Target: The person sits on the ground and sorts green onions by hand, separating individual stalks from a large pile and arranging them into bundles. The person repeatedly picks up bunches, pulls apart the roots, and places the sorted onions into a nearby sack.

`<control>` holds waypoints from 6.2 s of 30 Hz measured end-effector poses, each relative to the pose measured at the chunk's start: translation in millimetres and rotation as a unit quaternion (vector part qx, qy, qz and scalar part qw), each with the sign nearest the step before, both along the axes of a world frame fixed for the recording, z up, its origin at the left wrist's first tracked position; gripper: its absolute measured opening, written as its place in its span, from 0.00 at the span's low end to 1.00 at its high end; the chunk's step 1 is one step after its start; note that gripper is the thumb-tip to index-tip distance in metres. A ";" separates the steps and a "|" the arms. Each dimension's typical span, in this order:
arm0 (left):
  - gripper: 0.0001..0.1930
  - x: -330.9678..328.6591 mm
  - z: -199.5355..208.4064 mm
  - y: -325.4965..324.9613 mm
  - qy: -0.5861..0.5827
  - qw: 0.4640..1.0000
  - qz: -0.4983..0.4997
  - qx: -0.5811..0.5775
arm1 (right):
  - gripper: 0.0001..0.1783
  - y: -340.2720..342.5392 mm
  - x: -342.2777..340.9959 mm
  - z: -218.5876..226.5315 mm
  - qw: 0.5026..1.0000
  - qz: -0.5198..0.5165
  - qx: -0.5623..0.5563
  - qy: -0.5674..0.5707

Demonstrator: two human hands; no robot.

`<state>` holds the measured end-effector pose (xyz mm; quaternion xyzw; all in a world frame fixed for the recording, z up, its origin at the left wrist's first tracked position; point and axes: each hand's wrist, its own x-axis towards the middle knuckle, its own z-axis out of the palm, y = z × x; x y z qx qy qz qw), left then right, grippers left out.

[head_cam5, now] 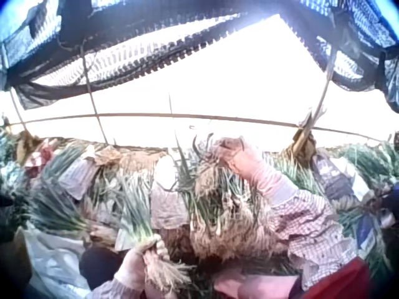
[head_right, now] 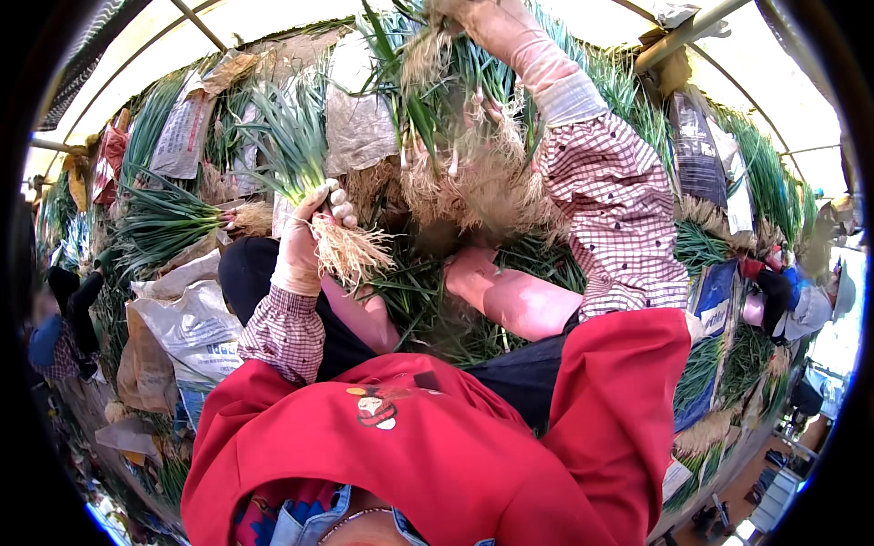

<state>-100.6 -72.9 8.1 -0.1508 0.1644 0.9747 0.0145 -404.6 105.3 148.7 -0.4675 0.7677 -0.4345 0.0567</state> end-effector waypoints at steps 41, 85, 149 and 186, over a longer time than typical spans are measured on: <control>0.09 -28.6 3.7 67.4 -0.015 0.991 -0.120 -0.050 | 0.19 56.9 205.7 -112.8 0.912 -0.104 -0.030 -0.397; 0.10 -65.7 25.2 21.0 -0.096 0.950 -0.056 -0.292 | 0.19 -32.2 -7.6 -148.8 0.923 -0.223 0.207 -0.236; 0.15 -34.8 -11.9 22.8 -0.088 0.967 -0.235 -0.047 | 0.24 38.8 168.6 -131.4 0.934 -0.241 0.058 -0.256; 0.12 52.0 -1.8 46.1 -0.125 0.986 -0.055 -0.092 | 0.22 -3.7 252.8 -169.4 0.970 -0.194 0.027 -0.143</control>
